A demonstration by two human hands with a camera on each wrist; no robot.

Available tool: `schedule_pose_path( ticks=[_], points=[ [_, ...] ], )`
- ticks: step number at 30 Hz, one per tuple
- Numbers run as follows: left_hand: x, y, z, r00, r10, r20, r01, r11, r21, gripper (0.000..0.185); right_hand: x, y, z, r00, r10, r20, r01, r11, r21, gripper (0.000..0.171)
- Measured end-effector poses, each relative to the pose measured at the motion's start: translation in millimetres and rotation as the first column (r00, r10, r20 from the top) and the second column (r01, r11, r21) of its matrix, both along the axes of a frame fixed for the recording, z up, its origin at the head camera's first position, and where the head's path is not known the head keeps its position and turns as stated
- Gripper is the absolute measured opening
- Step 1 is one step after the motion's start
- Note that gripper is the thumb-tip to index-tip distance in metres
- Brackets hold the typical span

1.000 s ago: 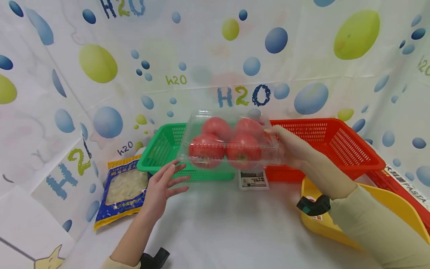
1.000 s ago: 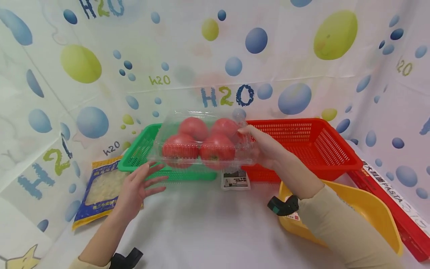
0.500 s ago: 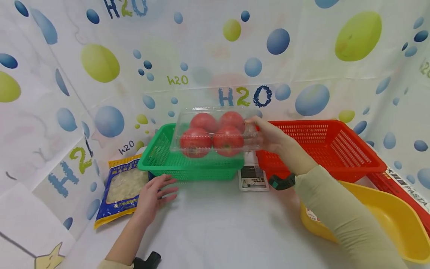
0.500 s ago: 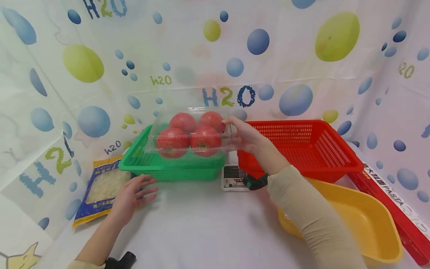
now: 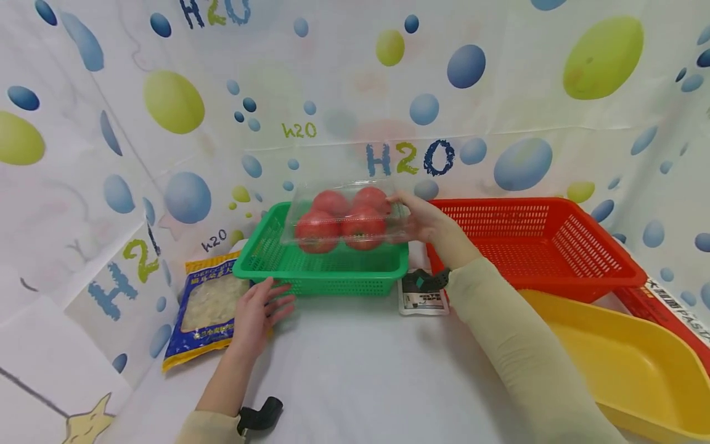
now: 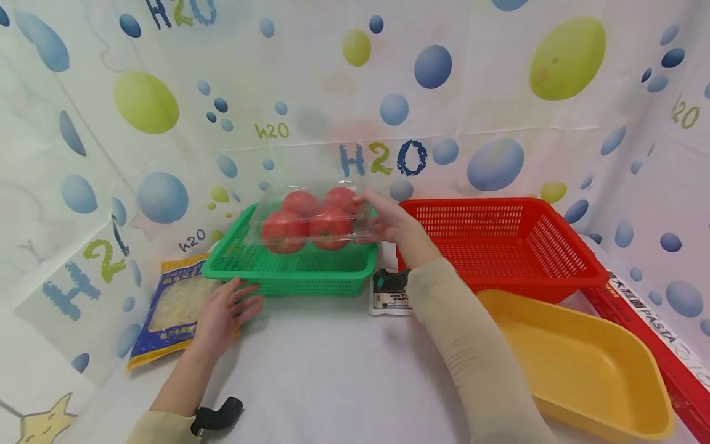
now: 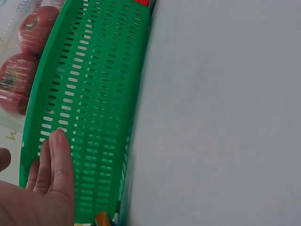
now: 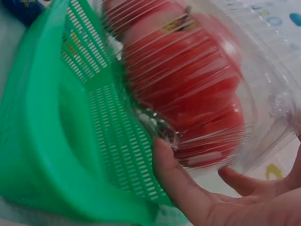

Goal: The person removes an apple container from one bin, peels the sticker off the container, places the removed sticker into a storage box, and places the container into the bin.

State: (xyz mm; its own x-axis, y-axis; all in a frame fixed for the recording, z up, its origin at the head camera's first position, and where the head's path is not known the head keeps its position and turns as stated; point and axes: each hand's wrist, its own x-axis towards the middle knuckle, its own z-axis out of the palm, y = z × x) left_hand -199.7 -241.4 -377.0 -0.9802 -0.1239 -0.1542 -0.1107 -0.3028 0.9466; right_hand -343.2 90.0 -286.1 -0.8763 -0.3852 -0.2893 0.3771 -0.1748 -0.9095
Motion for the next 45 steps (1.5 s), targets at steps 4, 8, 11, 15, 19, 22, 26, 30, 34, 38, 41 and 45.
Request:
schedule_pose_path(
  ticks=[4, 8, 11, 15, 19, 22, 26, 30, 34, 38, 41, 45],
  points=[
    [-3.3, -1, -0.8, 0.999, 0.051, -0.014, -0.05, 0.996, 0.074, 0.033, -9.7, -14, -2.4, 0.999, -0.016, 0.042, 0.017, 0.999, -0.03, 0.055],
    [-5.3, 2, 0.0, 0.996, 0.084, -0.042, -0.079, 0.99, 0.115, 0.027, -19.0, -24, -4.3, 0.997, -0.019, 0.069, 0.021, 0.999, -0.032, 0.055],
    [-7.1, 5, -0.2, 0.993, 0.1, -0.062, -0.092, 0.987, 0.129, 0.025, -26.1, -30, -6.7, 0.998, -0.004, 0.057, 0.005, 1.0, -0.03, 0.056],
    [-8.3, 9, -3.6, 0.991, 0.123, -0.057, -0.113, 0.981, 0.155, 0.021, -34.7, -36, -16.1, 0.998, 0.005, 0.06, -0.004, 1.0, -0.022, 0.056],
    [-8.4, 12, -9.8, 0.993, 0.122, -0.008, -0.118, 0.974, 0.194, 0.018, -40.8, -39, -29.3, 0.997, -0.001, 0.073, -0.001, 1.0, 0.026, 0.06],
    [-8.6, 11, -11.6, 0.992, 0.122, 0.012, -0.122, 0.971, 0.205, 0.017, -42.2, -44, -34.3, 0.997, 0.015, 0.069, -0.019, 0.998, 0.057, 0.066],
    [-10.8, 9, -9.1, 0.992, 0.126, 0.006, -0.125, 0.973, 0.194, 0.017, -41.6, -52, -35.8, 0.996, 0.039, 0.074, -0.046, 0.995, 0.084, 0.069],
    [-13.5, 8, -5.5, 0.993, 0.121, 0.014, -0.121, 0.969, 0.214, 0.016, -42.5, -59, -37.5, 0.996, 0.059, 0.072, -0.069, 0.987, 0.146, 0.071],
    [-12.9, 5, -3.2, 0.992, 0.12, 0.03, -0.124, 0.96, 0.249, 0.014, -43.0, -67, -41.4, 0.993, 0.111, 0.045, -0.118, 0.966, 0.229, 0.078],
    [-12.3, 4, -3.2, 0.993, 0.112, 0.046, -0.12, 0.955, 0.27, 0.013, -41.8, -68, -45.8, 0.989, 0.137, 0.065, -0.148, 0.963, 0.225, 0.084],
    [-13.2, 4, -2.9, 0.993, 0.111, 0.045, -0.119, 0.952, 0.282, 0.013, -41.5, -66, -45.5, 0.987, 0.137, 0.081, -0.151, 0.966, 0.211, 0.077],
    [-13.5, 5, -1.7, 0.993, 0.111, 0.043, -0.119, 0.947, 0.3, 0.013, -42.0, -67, -44.4, 0.989, 0.117, 0.095, -0.136, 0.964, 0.231, 0.057]
  ],
)
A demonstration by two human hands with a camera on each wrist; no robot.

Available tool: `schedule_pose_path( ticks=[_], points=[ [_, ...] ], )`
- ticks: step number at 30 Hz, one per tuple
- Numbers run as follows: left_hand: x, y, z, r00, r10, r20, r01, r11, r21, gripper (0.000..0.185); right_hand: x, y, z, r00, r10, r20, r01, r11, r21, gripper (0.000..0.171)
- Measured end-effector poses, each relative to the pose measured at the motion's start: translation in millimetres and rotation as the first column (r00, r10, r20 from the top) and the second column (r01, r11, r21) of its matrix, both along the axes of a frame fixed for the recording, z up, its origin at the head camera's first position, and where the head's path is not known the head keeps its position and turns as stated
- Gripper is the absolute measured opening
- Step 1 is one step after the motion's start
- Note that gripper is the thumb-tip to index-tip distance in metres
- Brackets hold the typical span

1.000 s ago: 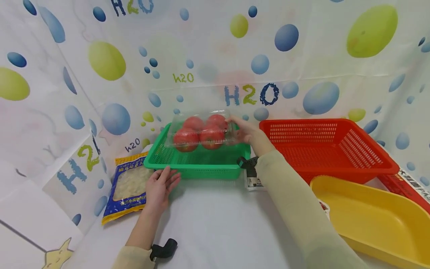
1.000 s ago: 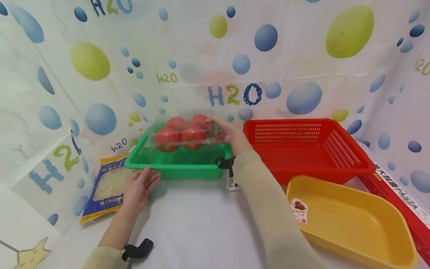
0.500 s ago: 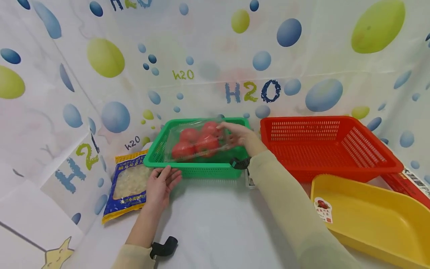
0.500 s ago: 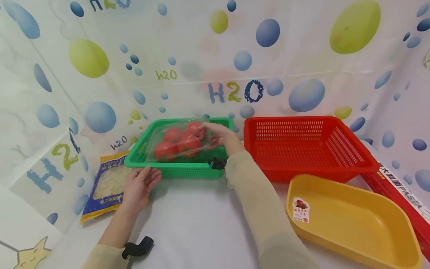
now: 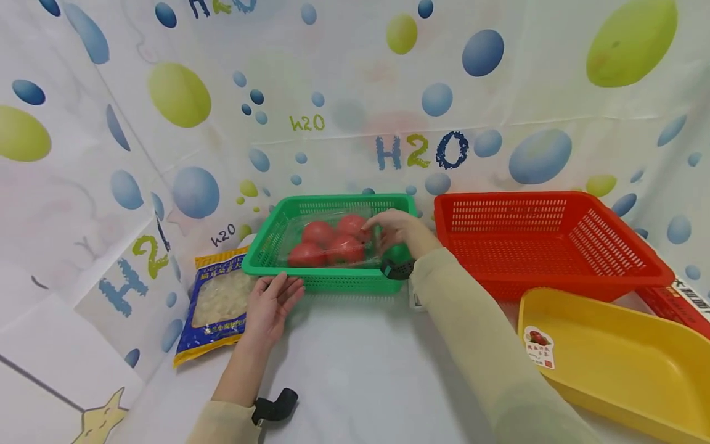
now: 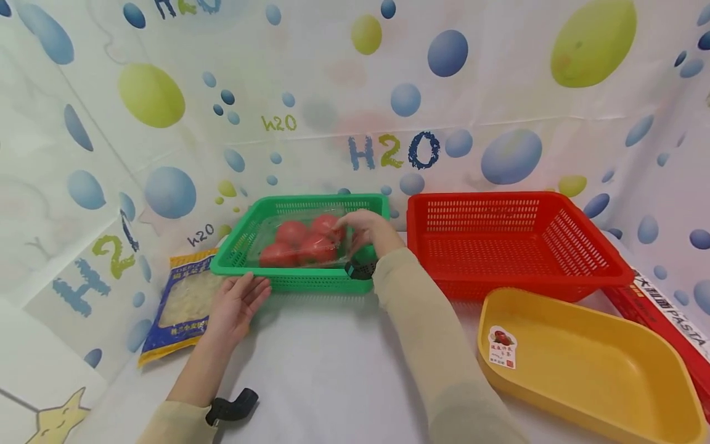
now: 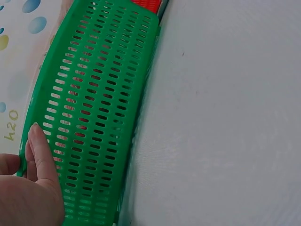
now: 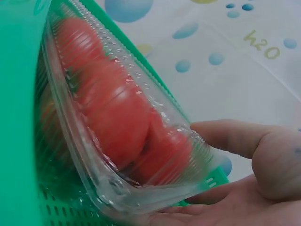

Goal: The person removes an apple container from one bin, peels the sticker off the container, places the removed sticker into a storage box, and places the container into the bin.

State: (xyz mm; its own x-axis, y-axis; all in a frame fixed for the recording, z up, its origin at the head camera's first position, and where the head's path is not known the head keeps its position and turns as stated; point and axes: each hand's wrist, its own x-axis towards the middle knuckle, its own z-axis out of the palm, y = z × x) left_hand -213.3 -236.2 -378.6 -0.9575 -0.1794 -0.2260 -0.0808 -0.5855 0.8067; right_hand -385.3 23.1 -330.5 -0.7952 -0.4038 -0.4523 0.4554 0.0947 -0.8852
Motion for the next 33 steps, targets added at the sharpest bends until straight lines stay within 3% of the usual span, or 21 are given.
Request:
schedule_pose_path(
  ticks=[6, 11, 18, 33],
  points=[
    [-0.1, 0.6, 1.5, 1.0, -0.001, 0.012, 0.001, 1.0, 0.008, 0.011, 0.4, -1.2, 1.5, 1.0, -0.01, -0.005, 0.01, 0.999, 0.039, 0.066],
    [0.0, -1.2, 1.2, 1.0, -0.009, 0.016, 0.009, 1.0, 0.018, 0.012, 1.0, -3.5, 1.2, 0.999, -0.003, -0.033, 0.005, 0.998, 0.07, 0.063],
    [-1.8, -0.6, -0.4, 1.0, -0.004, 0.006, 0.004, 1.0, 0.03, 0.011, 1.7, -3.7, 2.1, 1.0, 0.025, 0.005, -0.025, 1.0, 0.002, 0.079],
    [-2.2, 0.5, 0.7, 1.0, -0.006, 0.017, 0.006, 1.0, 0.006, 0.013, 3.0, 0.6, 3.7, 0.998, 0.046, 0.037, -0.045, 0.999, -0.026, 0.081]
  ],
)
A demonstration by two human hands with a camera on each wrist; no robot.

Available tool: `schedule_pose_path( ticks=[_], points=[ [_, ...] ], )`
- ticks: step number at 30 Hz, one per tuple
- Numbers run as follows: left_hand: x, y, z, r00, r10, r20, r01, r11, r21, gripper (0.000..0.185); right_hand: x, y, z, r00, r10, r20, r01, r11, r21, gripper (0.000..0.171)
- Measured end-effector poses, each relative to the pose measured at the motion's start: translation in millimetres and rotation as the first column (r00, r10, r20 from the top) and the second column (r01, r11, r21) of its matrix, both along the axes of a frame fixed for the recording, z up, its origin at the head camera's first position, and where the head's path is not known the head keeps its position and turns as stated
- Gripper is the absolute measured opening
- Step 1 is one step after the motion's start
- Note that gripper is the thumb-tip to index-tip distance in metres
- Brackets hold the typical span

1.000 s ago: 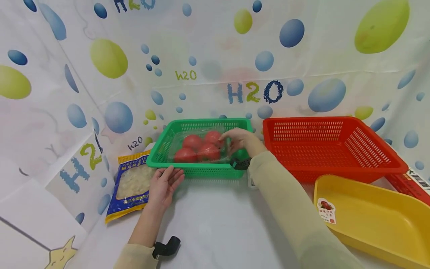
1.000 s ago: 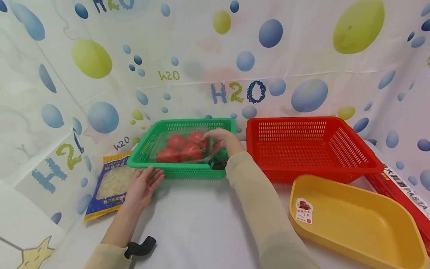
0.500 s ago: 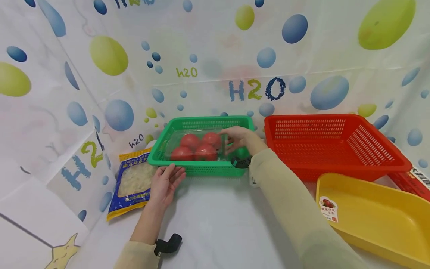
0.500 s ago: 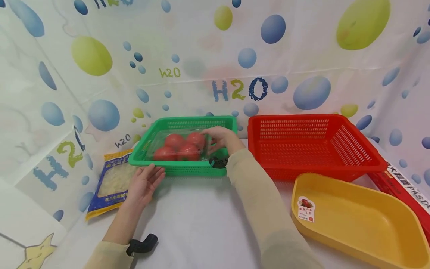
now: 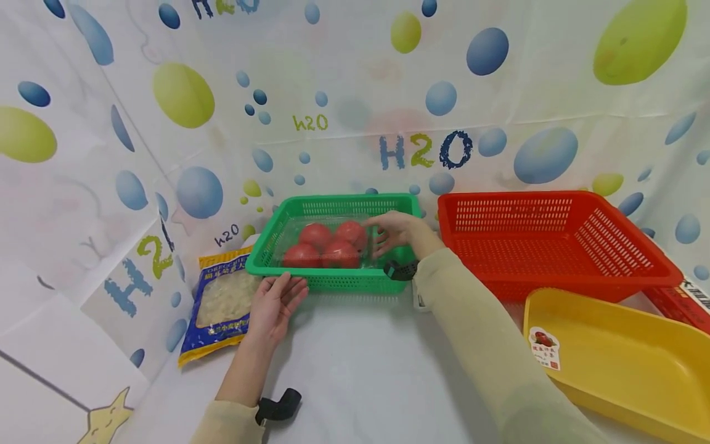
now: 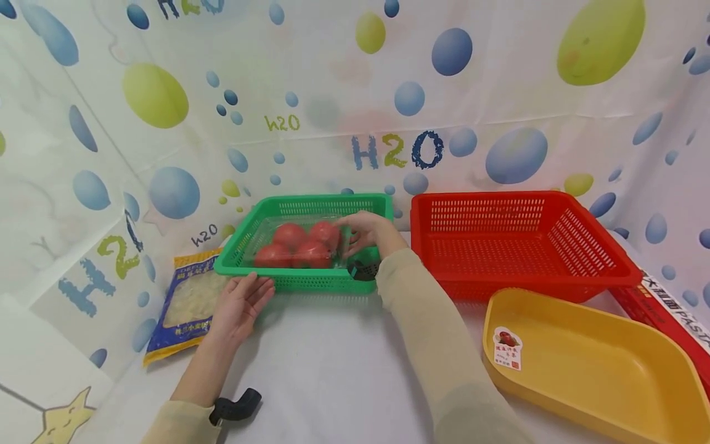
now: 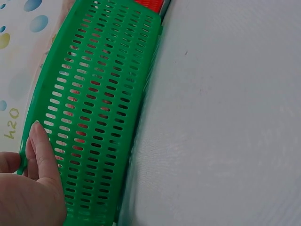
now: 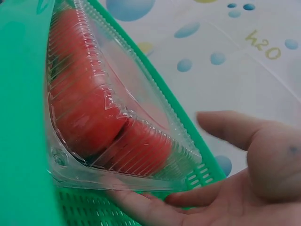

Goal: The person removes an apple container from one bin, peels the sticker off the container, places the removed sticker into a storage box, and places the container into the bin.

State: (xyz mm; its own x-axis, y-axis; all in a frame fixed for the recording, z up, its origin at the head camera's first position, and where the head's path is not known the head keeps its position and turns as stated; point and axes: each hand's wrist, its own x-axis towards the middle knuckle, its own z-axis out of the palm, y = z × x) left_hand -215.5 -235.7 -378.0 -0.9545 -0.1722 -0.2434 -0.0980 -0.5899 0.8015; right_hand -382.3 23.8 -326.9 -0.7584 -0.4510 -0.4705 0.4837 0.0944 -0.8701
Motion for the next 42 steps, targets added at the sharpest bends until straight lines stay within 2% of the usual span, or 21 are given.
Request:
schedule_pose_path(
  ticks=[3, 9, 18, 24, 28, 33, 38, 42],
  points=[
    [-0.9, 2, -0.1, 1.0, 0.002, -0.009, -0.002, 1.0, -0.004, 0.013, 0.8, 1, 2.0, 1.0, 0.009, -0.02, -0.008, 1.0, 0.029, 0.081],
    [-4.1, 8, 0.5, 0.999, -0.015, -0.029, 0.015, 1.0, 0.005, 0.012, -0.5, 7, 6.2, 0.998, -0.026, -0.05, 0.028, 0.998, 0.054, 0.077],
    [-4.3, 7, 2.4, 1.0, -0.022, -0.018, 0.022, 0.999, -0.023, 0.013, 2.1, 10, 6.1, 0.998, -0.043, -0.041, 0.044, 0.999, 0.026, 0.078],
    [-2.4, 8, -1.5, 1.0, -0.019, -0.021, 0.018, 0.999, -0.037, 0.013, 3.5, 15, 6.2, 0.998, -0.055, 0.016, 0.056, 0.998, -0.038, 0.08],
    [-2.7, 10, -3.9, 0.999, -0.027, -0.033, 0.025, 0.998, -0.05, 0.013, 3.0, 23, 14.8, 0.997, -0.074, 0.019, 0.075, 0.996, -0.058, 0.084],
    [0.5, 7, -5.2, 0.998, -0.06, -0.014, 0.059, 0.994, -0.09, 0.021, 2.9, 32, 28.3, 0.998, -0.056, 0.026, 0.057, 0.996, -0.069, 0.084],
    [10.4, 4, -5.7, 0.992, -0.124, 0.031, 0.127, 0.971, -0.203, 0.031, 5.7, 38, 41.6, 0.999, -0.038, 0.013, 0.039, 0.994, -0.1, 0.085],
    [20.9, 6, -1.3, 0.978, -0.197, 0.065, 0.207, 0.92, -0.332, 0.044, 9.9, 48, 54.3, 0.999, -0.021, -0.036, 0.017, 0.994, -0.11, 0.082]
  ],
)
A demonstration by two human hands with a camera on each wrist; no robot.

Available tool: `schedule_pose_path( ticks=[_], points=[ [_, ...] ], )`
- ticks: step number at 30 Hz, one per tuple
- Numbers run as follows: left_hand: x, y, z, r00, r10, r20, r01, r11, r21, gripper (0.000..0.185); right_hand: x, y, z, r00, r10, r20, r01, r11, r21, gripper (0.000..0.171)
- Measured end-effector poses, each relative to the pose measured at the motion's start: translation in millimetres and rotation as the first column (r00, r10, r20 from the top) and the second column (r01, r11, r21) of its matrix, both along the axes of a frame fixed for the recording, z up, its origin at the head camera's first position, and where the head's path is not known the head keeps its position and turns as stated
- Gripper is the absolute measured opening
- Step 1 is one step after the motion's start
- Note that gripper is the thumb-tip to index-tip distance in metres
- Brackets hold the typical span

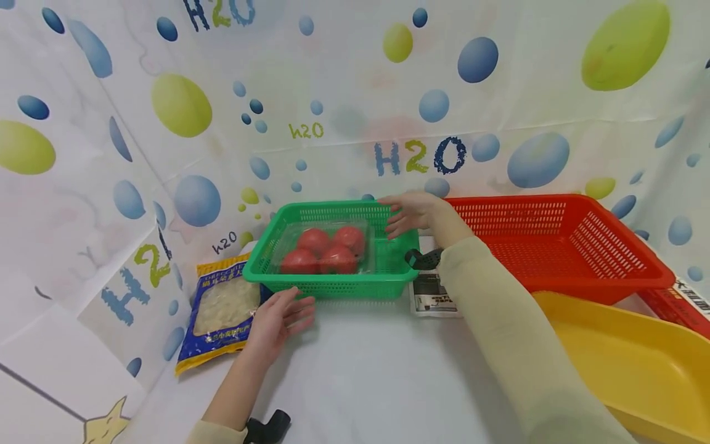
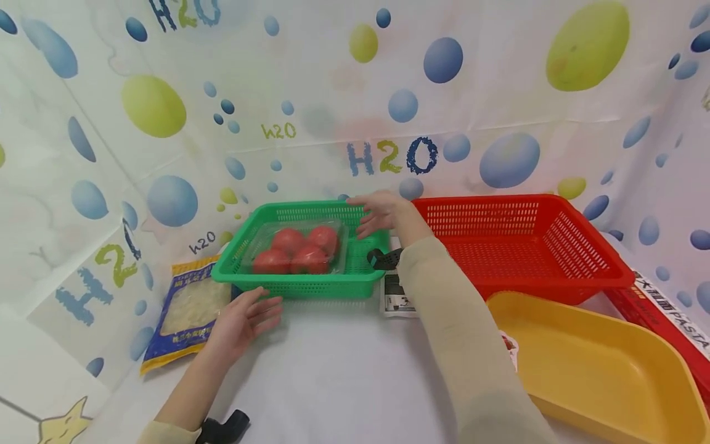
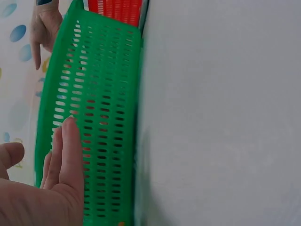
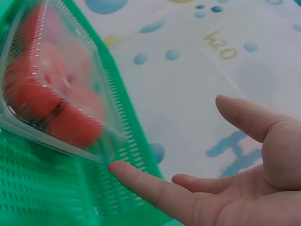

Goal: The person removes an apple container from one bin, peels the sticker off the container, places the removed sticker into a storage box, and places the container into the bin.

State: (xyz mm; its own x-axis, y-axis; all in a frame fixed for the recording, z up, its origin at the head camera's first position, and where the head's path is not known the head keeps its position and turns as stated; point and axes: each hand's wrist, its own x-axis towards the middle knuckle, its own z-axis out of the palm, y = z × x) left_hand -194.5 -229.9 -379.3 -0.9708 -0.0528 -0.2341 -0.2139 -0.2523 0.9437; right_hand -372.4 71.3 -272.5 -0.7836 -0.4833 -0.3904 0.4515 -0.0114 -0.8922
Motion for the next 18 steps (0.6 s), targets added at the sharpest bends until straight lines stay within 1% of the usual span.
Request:
schedule_pose_path(
  ticks=[2, 5, 9, 12, 15, 18],
  points=[
    [3.2, 3, 4.8, 0.999, -0.044, -0.017, 0.043, 0.997, -0.06, 0.049, 2.5, 7, 6.8, 0.999, 0.001, -0.034, -0.001, 1.0, -0.001, 0.08],
    [4.4, 9, 14.9, 0.993, -0.089, -0.073, 0.079, 0.988, -0.132, 0.049, 6.4, 18, 17.9, 0.996, -0.005, -0.089, 0.005, 1.0, -0.002, 0.078],
    [0.2, 17, 30.0, 0.978, -0.108, -0.18, 0.075, 0.981, -0.181, 0.046, 14.1, 32, 30.4, 0.988, -0.016, -0.156, 0.018, 1.0, 0.011, 0.072],
    [-3.9, 24, 38.5, 0.96, -0.11, -0.259, 0.065, 0.983, -0.174, 0.043, 20.5, 44, 35.2, 0.982, -0.03, -0.189, 0.031, 1.0, 0.001, 0.068],
    [-6.9, 30, 43.1, 0.939, -0.116, -0.323, 0.067, 0.985, -0.159, 0.037, 28.0, 55, 37.6, 0.975, -0.059, -0.212, 0.054, 0.998, -0.03, 0.065],
    [-8.2, 33, 45.4, 0.912, -0.133, -0.389, 0.069, 0.982, -0.175, 0.035, 37.9, 64, 38.9, 0.969, -0.072, -0.238, 0.064, 0.997, -0.043, 0.063]
  ],
)
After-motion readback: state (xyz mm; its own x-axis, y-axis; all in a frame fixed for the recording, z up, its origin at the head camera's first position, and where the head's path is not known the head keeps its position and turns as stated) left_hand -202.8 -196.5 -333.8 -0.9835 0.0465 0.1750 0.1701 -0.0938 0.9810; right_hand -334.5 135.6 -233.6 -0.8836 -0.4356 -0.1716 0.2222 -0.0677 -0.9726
